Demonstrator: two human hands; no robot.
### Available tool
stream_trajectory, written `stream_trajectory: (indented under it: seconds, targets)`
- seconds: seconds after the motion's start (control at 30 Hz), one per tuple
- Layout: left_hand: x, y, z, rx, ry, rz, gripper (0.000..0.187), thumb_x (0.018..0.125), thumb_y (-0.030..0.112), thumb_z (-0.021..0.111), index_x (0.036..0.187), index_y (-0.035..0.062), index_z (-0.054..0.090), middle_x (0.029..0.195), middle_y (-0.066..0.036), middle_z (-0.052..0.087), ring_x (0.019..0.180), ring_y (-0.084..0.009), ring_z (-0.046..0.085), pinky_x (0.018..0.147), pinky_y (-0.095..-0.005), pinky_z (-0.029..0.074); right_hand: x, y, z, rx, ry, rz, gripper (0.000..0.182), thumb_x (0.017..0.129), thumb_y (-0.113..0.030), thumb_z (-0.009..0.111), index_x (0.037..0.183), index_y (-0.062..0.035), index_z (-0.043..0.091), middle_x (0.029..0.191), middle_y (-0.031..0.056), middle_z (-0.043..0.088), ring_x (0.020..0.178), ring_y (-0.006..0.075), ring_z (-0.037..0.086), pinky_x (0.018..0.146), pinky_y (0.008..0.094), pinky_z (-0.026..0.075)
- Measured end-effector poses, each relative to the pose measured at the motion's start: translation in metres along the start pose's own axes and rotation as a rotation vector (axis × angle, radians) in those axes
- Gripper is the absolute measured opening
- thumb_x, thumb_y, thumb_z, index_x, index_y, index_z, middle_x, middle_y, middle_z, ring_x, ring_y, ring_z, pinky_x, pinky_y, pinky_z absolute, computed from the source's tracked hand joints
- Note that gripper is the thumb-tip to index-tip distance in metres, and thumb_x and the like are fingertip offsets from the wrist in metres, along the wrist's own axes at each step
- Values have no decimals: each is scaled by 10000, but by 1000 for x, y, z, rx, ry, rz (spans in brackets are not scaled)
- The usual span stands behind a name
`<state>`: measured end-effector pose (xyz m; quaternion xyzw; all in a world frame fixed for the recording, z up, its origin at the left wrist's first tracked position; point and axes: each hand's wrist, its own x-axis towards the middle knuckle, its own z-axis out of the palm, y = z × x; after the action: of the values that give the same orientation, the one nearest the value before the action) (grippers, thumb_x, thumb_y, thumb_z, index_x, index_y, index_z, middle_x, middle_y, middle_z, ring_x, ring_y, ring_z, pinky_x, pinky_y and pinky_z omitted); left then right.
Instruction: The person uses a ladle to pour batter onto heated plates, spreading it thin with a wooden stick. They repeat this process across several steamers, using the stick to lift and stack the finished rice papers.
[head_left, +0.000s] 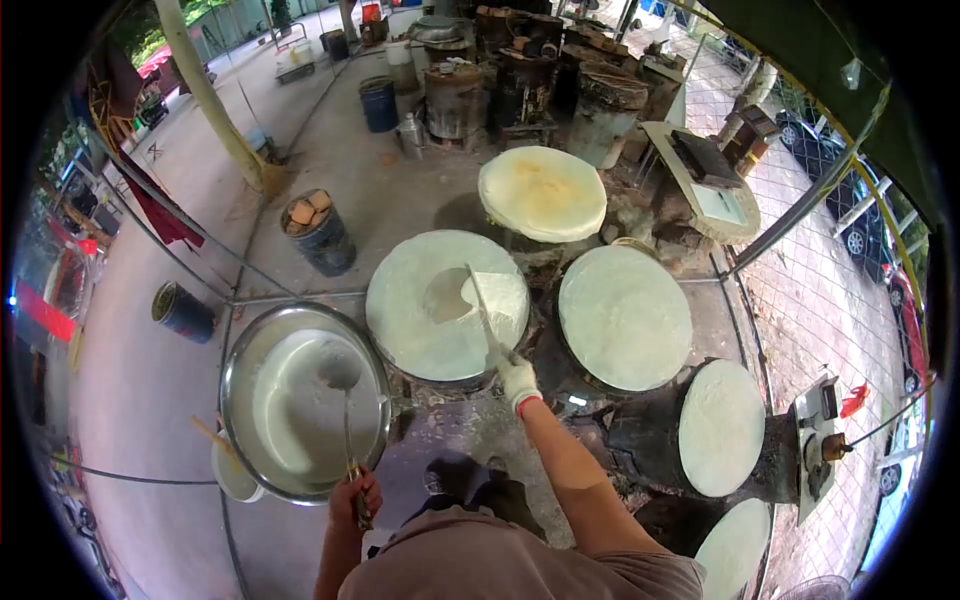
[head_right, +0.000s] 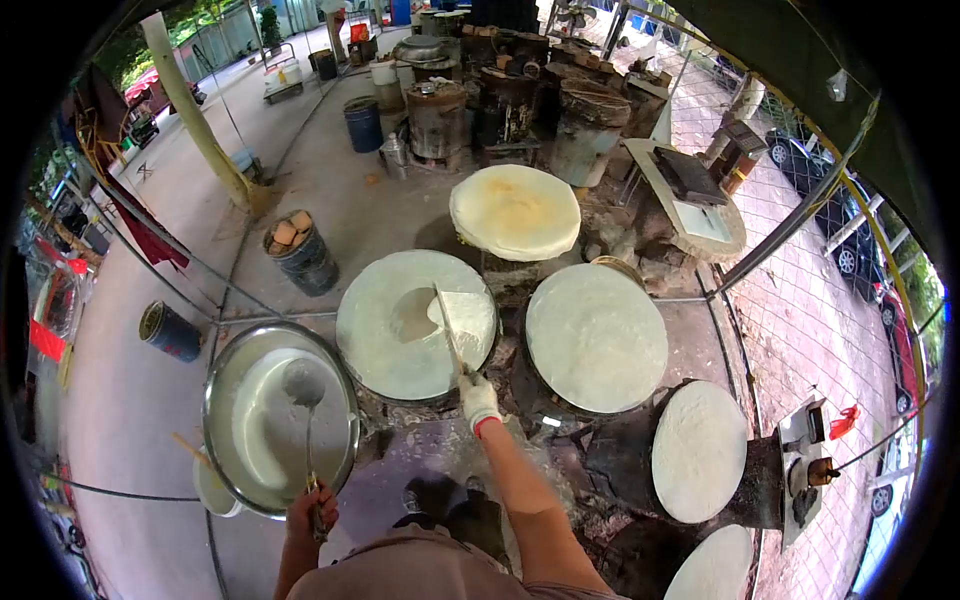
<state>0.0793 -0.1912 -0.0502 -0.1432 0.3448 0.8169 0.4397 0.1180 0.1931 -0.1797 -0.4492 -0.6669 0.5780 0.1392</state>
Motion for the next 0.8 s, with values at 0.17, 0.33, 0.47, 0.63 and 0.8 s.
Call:
stream_trajectory:
  seconds: [0.17,0.33,0.47,0.63,0.8]
  targets:
    - [10,14,-15,-15,-68,-55,226,840,107,566,1049,70,489,761,-41,440,574,-143,438,476,-267,390,-41,49,0,-5,223,-49,427,887,-235,520,1260,-27,530,1090,194,639,1001,232,606,866,313,444]
    - [15,26,-26,-16,-122,-104,230,847,109,569,1043,51,463,753,-42,436,575,-143,447,473,-279,404,-80,55,26,167,117,63,440,886,-226,517,1271,-13,513,1084,203,637,1026,239,598,874,315,440]
    - [13,34,-24,-23,-104,-117,223,845,94,572,1036,52,465,747,-41,437,569,-143,447,473,-274,398,10,63,87,397,292,-84,389,860,-187,554,1200,1,578,816,23,623,668,89,509,599,259,426]
    - [16,41,-20,-42,-40,-115,209,839,80,572,1021,58,471,723,-38,435,554,-143,445,464,-274,381,-1,-16,52,343,154,106,401,855,-210,546,1217,-40,581,869,85,657,789,171,606,716,293,471]
    - [22,41,-20,3,-27,-103,208,834,74,572,1014,61,470,711,-44,448,546,-143,443,463,-272,383,15,-24,44,-368,58,-58,366,860,-269,502,1194,-154,596,1056,226,612,1043,354,581,871,395,460]
